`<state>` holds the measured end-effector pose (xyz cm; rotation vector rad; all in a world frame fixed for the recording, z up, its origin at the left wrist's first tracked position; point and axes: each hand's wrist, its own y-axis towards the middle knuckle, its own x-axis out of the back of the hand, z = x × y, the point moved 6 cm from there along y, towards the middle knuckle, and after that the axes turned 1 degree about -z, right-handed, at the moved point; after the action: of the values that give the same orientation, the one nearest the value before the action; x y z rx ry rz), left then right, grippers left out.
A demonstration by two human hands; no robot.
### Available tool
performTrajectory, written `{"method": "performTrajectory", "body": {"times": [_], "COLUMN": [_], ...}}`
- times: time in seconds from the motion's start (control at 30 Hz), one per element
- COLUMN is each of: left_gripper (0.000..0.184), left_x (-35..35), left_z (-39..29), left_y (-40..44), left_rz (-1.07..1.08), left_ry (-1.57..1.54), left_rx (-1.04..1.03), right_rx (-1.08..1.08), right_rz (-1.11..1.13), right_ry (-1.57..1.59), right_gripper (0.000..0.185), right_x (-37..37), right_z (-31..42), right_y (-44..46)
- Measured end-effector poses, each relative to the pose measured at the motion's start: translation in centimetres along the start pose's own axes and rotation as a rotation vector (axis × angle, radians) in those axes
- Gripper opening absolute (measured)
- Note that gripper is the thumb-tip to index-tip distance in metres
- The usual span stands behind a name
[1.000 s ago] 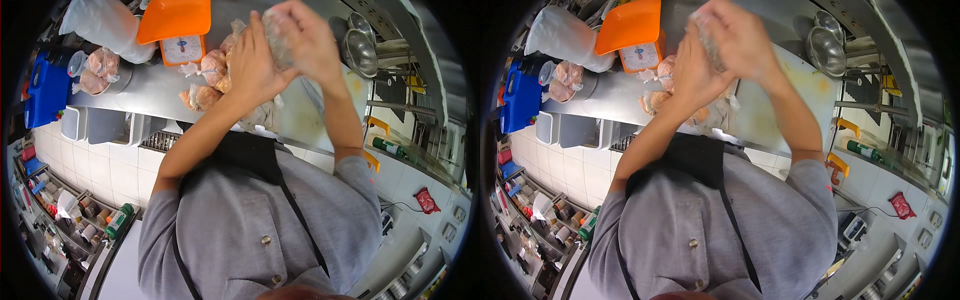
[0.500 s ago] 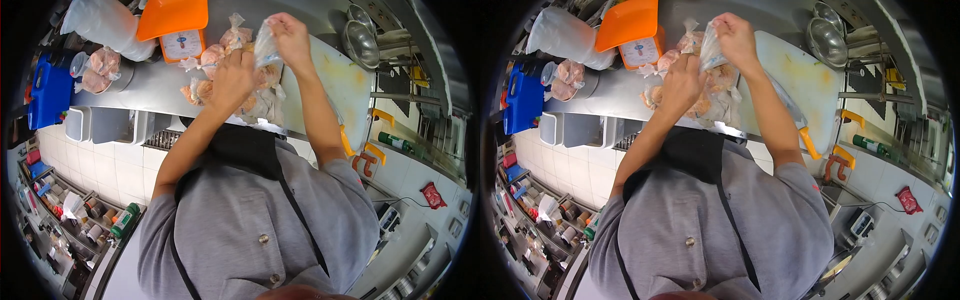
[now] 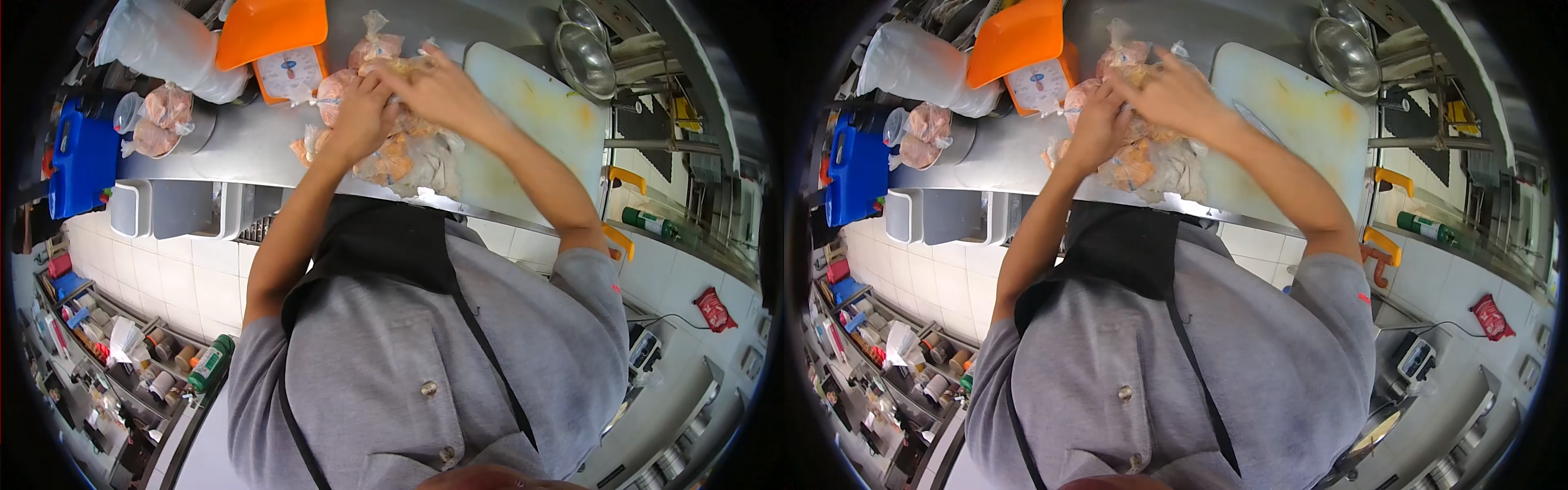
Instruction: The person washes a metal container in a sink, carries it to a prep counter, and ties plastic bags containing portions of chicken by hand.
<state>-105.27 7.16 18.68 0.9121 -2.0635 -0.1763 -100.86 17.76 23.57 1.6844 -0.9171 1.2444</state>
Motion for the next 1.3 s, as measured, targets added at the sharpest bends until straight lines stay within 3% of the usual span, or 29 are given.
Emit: {"method": "performTrajectory", "body": {"times": [0.03,0.1,0.13,0.2,0.23,0.3,0.37,0.43,0.47,0.5,0.53,0.57,0.6,0.67,0.73,0.8,0.83,0.93,1.0,1.03,1.1,1.13,1.3], "left_gripper": [0.04,0.027,0.027,0.021,0.021,0.024,0.024,0.024,0.022,0.02,0.016,0.016,0.013,0.011,0.012,0.013,0.013,0.012,0.012,0.012,0.013,0.014,0.016], "left_x": [0.6,1.4,2.6,5.5,6.2,6.3,7.3,8.0,8.1,8.3,8.1,8.3,8.1,8.0,8.0,7.4,7.6,6.7,6.2,6.0,5.0,4.5,2.2], "left_z": [-0.2,-1.1,-2.3,-6.1,-6.8,-8.4,-9.1,-10.1,-10.6,-10.8,-11.0,-10.9,-10.7,-9.7,-7.8,-6.5,-6.2,-5.6,-2.4,-2.5,-1.9,-1.7,-1.6], "left_y": [0.4,1.2,1.6,2.4,3.0,3.4,3.5,3.0,2.6,2.4,2.3,2.2,2.1,1.7,0.8,0.6,0.5,0.2,0.0,0.1,-0.3,-0.6,-1.0], "left_rz": [0.002,0.147,0.14,0.049,0.048,0.121,-0.007,-0.129,-0.17,-0.208,-0.151,-0.146,-0.039,0.125,0.135,0.226,0.218,0.157,-0.017,-0.018,-0.276,-0.319,-0.272], "left_ry": [0.001,-0.412,-0.408,0.042,0.046,0.5,0.434,0.37,0.176,-0.016,-0.214,-0.204,-0.393,-0.584,-0.564,-0.556,-0.549,-0.308,-0.626,-0.627,-1.292,-1.364,-1.325], "left_rx": [-0.007,-0.027,-0.023,-0.185,-0.191,-0.355,-0.375,-0.392,-0.322,-0.249,-0.225,-0.223,-0.2,-0.129,-0.06,0.04,0.038,-0.095,0.251,0.249,0.5,0.617,0.8], "right_rx": [-0.046,0.06,0.07,-0.122,-0.121,-0.347,-0.397,-0.131,-0.117,0.221,0.566,0.581,0.106,-0.196,-0.082,0.197,0.208,0.2,0.138,0.138,-0.056,-0.053,-0.136], "right_rz": [0.142,0.188,0.188,0.548,0.541,0.467,0.246,0.058,0.063,0.016,-0.037,-0.039,-0.157,-0.028,0.176,0.197,0.199,0.529,0.12,0.121,-0.253,-0.248,-0.313], "right_ry": [0.023,0.571,0.572,1.183,1.179,1.566,2.199,2.921,2.924,2.973,2.986,2.991,2.675,2.152,1.989,1.623,1.619,1.493,1.003,1.001,0.701,0.7,0.551], "right_gripper": [0.045,0.02,0.02,0.019,0.019,0.025,0.025,0.025,0.025,0.024,0.024,0.024,0.024,0.02,0.018,0.018,0.018,0.016,0.019,0.019,0.016,0.016,0.01], "right_x": [-1.3,0.5,1.3,0.7,0.9,0.9,-0.5,-0.5,-1.1,-0.2,0.6,0.1,-2.2,-5.6,-6.9,-3.8,-2.8,-0.2,4.5,4.8,6.2,5.9,5.2], "right_z": [-1.2,-3.4,-4.2,-4.8,-4.7,-3.6,0.2,5.5,7.4,9.1,9.9,9.5,7.6,2.8,-0.8,-2.9,-3.5,-3.2,-3.0,-1.9,-1.8,-1.4,-0.5], "right_y": [-0.6,-1.8,-2.1,-3.5,-3.9,-5.5,-6.8,-5.6,-4.3,-3.0,-2.8,-3.3,-3.8,-3.1,-0.3,2.3,3.4,4.2,5.4,5.0,3.9,3.6,1.6]}}
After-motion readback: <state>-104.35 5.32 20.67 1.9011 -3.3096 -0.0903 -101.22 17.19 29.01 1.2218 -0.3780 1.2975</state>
